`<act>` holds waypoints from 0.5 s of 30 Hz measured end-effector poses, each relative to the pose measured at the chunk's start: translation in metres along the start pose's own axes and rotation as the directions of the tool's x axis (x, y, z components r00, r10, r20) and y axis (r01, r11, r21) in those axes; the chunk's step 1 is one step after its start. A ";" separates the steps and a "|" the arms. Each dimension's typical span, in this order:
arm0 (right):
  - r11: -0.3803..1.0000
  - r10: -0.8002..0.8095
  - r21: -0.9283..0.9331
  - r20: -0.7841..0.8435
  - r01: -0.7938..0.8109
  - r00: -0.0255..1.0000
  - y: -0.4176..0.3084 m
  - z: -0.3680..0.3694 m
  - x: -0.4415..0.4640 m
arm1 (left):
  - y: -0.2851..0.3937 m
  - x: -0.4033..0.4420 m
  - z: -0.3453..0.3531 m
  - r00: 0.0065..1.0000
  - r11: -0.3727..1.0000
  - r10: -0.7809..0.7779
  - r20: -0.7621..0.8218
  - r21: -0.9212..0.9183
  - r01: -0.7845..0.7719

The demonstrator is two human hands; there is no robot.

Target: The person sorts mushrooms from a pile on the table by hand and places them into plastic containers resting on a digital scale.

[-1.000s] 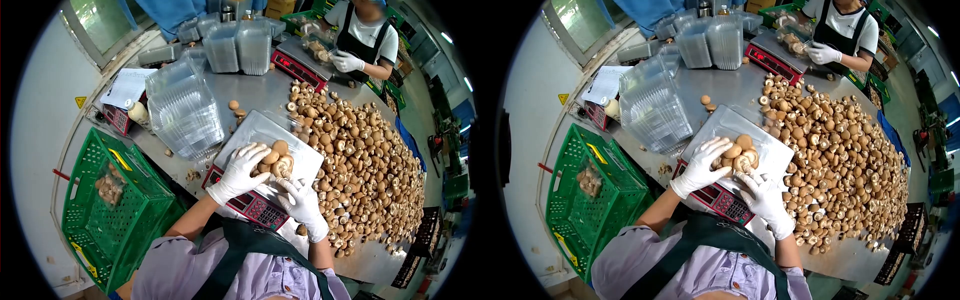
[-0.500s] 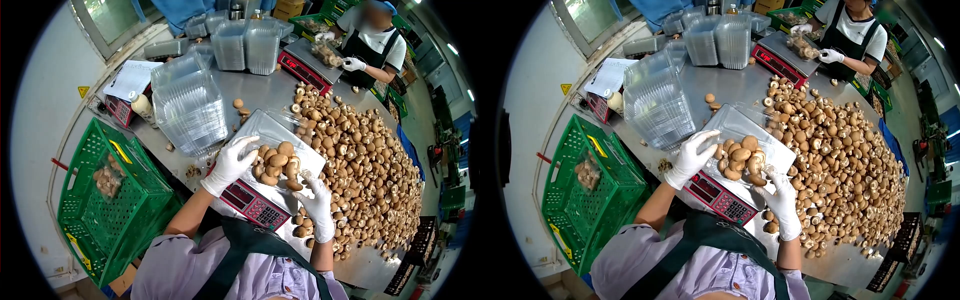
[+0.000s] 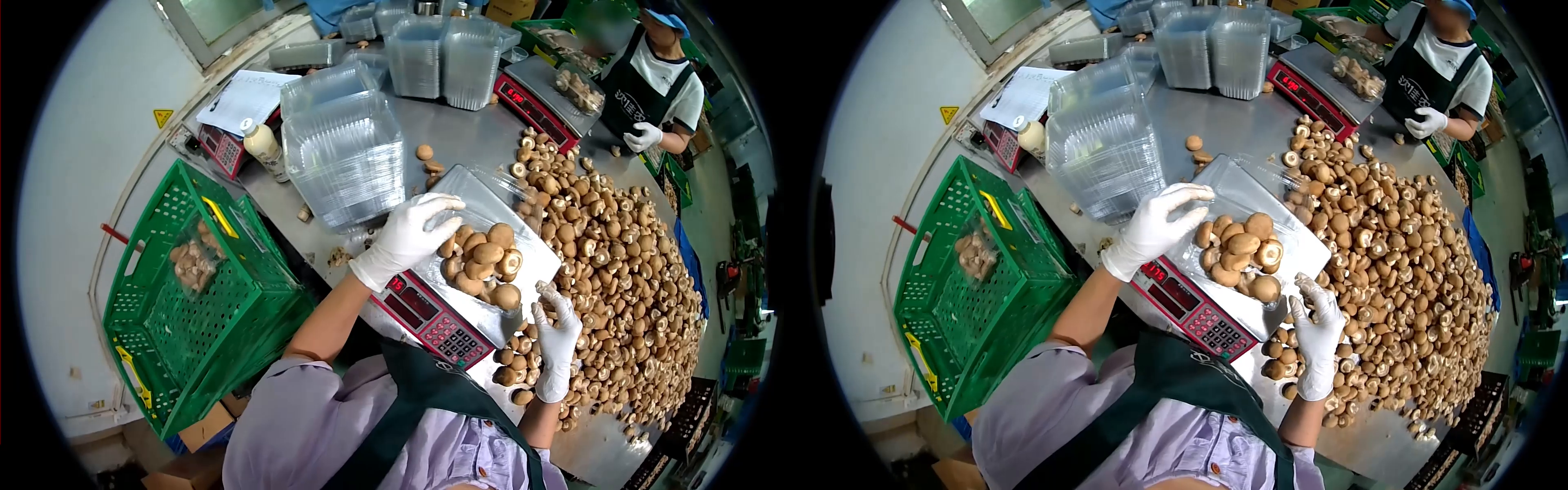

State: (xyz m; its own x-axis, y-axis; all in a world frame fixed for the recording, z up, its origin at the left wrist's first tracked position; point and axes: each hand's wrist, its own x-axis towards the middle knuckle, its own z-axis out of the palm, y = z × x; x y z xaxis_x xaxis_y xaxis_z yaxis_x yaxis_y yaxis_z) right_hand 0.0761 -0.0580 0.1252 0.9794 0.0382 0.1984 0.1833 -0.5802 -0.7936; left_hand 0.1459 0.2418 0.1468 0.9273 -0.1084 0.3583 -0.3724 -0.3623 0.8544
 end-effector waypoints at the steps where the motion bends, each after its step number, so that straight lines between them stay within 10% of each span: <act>1: 1.000 0.013 -0.009 0.002 -0.013 1.000 -0.001 0.000 0.000 | 0.002 0.000 0.001 1.000 1.000 0.003 0.006 0.015 -0.003; 15: 0.997 0.057 -0.049 -0.022 -0.058 0.998 0.002 0.004 0.006 | -0.015 -0.027 0.059 0.956 0.857 0.177 0.233 0.441 -0.266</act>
State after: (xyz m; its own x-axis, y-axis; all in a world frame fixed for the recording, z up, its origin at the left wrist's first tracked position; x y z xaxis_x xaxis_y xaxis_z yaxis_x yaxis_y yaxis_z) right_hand 0.0827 -0.0557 0.1219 0.9861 -0.0134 0.1655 0.1216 -0.6205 -0.7747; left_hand 0.1288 0.1957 0.1017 0.8294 -0.3839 0.4059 -0.5498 -0.6901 0.4707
